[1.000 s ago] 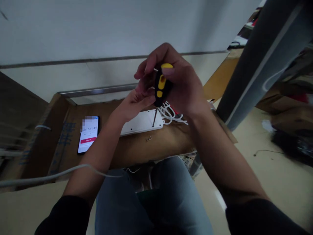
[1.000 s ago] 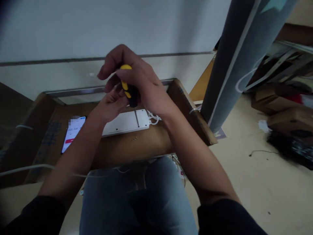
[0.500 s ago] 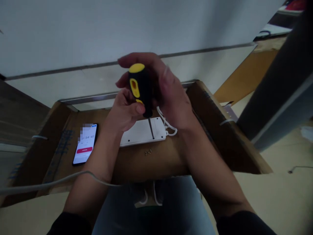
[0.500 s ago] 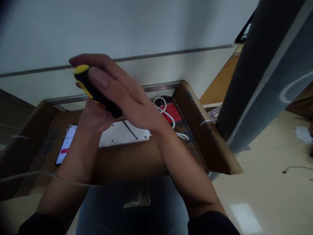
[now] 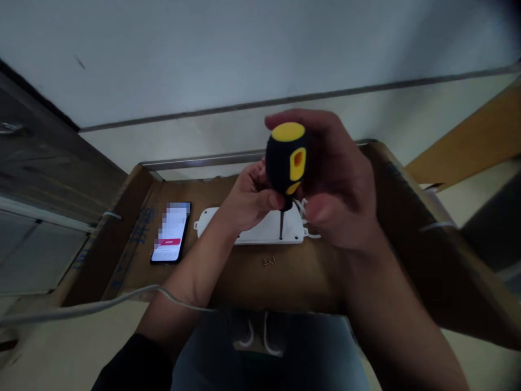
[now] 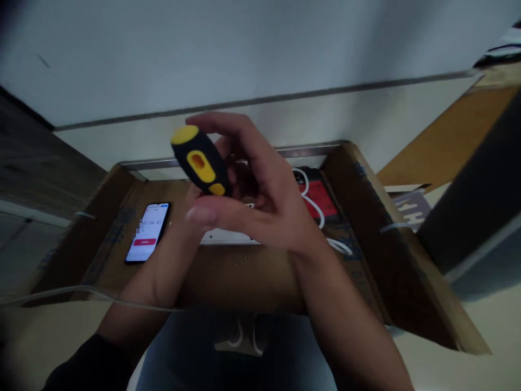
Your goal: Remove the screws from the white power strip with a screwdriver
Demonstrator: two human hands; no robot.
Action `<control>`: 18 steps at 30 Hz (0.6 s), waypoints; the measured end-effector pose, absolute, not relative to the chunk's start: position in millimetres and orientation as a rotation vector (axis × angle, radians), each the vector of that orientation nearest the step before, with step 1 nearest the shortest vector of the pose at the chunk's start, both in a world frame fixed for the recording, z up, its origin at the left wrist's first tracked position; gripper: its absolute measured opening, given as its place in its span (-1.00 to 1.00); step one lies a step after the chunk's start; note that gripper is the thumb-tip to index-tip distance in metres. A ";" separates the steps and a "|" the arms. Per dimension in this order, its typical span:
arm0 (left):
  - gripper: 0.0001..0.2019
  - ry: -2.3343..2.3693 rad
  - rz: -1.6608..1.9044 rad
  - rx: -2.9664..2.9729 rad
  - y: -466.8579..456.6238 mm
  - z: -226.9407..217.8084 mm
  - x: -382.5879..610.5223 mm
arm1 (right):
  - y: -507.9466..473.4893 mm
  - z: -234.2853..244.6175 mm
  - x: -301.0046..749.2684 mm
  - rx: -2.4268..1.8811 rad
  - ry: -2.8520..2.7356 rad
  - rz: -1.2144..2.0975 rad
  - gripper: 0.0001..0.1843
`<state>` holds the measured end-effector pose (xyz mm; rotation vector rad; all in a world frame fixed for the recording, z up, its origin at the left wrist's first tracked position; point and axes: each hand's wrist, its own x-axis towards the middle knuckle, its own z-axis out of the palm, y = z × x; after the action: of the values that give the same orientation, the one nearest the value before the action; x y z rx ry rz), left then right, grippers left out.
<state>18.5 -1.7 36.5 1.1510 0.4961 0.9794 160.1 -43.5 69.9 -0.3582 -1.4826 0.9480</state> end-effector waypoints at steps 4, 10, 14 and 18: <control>-0.36 0.304 0.992 1.180 -2.3 35.5 19.4 | -51.6 70.8 158.6 -0.389 -1.465 1.048 -0.60; -0.42 0.258 0.868 1.216 -4.1 34.6 19.8 | -41.6 67.8 153.5 -0.444 -1.303 0.770 -0.60; -0.46 0.167 0.887 1.252 -5.1 39.4 22.6 | -42.8 73.8 156.6 -0.433 -1.307 0.889 -0.46; -0.47 0.187 0.926 1.265 -4.1 42.0 22.0 | -52.8 81.7 160.5 -0.549 -1.347 1.093 -0.53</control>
<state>22.0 -4.1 42.0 1.2651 0.1872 0.9261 160.5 -52.8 81.7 -0.5489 -1.3469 1.0928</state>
